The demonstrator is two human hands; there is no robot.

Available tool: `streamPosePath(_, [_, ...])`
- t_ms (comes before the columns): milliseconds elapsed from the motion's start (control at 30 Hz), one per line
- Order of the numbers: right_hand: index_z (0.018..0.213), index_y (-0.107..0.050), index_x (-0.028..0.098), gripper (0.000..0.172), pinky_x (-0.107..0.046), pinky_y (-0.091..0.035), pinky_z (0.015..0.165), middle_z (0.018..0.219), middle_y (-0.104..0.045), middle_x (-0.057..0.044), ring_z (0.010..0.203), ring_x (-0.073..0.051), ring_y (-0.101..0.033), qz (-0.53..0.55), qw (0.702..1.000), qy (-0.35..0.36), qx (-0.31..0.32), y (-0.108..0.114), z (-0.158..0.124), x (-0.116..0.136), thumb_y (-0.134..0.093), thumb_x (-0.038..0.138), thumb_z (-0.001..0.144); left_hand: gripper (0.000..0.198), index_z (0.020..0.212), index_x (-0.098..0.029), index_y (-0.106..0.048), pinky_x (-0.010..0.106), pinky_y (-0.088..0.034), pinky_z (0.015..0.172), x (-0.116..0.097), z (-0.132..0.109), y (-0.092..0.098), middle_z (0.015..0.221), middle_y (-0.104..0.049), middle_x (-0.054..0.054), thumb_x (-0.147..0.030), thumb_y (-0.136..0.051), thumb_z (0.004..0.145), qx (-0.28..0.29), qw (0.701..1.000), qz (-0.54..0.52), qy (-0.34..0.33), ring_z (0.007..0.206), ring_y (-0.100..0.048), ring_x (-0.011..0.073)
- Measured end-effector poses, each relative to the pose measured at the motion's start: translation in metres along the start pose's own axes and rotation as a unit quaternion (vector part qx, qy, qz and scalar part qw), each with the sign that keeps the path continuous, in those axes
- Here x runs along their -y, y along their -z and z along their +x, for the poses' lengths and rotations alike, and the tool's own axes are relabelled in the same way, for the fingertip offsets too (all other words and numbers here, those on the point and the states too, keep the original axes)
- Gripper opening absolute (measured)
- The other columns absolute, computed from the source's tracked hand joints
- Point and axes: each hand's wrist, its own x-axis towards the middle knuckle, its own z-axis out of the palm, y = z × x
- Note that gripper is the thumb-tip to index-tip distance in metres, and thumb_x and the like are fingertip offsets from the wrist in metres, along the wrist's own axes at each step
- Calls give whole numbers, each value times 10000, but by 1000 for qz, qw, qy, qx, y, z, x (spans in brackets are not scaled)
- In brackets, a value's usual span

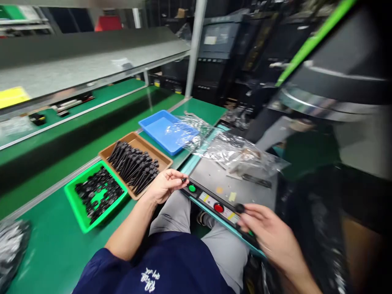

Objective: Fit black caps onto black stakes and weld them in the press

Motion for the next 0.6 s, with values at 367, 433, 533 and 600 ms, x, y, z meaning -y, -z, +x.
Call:
streamPosePath(367, [966,-653,165,292,-237,-491,519,754,-657,-31,618,-141,-634,151,988,16,41,-63,7,1,-739,382,790,185,738,-136,-736,324,-519,831,40,16,-53,944,-731,83,-155,-862,604,150,986,76,20,871,-674,176])
streamPosePath(433, [978,-651,162,304,-231,-484,503,733,-660,-29,594,-134,-623,170,984,6,43,-60,5,-1,-740,383,790,170,727,-139,-739,330,-525,805,40,17,-54,942,-729,84,-164,-859,609,155,984,83,21,846,-673,176])
streamPosePath(533, [987,-653,153,326,-226,-466,470,714,-670,-36,550,-125,-598,190,980,-17,60,-58,5,-3,-735,399,790,164,719,-141,-739,342,-537,762,40,20,-55,928,-727,84,-171,-857,609,173,980,98,27,803,-674,181])
streamPosePath(600, [984,-657,149,331,-223,-452,454,709,-671,-39,531,-120,-582,190,980,-25,60,-58,6,-3,-730,406,788,164,713,-142,-737,352,-542,758,37,22,-56,925,-725,87,-186,-857,610,182,975,122,26,799,-675,189])
